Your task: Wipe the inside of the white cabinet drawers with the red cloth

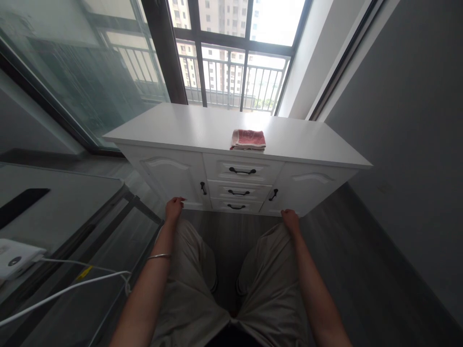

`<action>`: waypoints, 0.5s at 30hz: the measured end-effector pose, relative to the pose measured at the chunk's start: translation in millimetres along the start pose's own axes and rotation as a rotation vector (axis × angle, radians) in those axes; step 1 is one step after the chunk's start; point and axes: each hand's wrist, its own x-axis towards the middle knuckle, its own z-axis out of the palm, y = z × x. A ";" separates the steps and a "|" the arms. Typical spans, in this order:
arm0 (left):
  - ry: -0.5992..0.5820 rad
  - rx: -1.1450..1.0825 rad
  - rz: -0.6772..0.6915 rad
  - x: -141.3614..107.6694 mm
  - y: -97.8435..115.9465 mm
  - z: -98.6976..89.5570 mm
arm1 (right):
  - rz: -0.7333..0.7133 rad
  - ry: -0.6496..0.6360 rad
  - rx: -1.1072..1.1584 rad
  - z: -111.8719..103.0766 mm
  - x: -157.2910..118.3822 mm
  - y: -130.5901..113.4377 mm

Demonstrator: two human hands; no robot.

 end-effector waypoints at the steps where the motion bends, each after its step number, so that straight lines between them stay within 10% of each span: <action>1: 0.002 -0.004 0.000 0.2 -0.3 0.0 | 0.002 -0.001 -0.001 0.3 0.2 0.3; 15: 0.017 -0.021 -0.001 2.4 -2.2 0.8 | 0.014 -0.022 -0.032 1.1 0.6 -1.6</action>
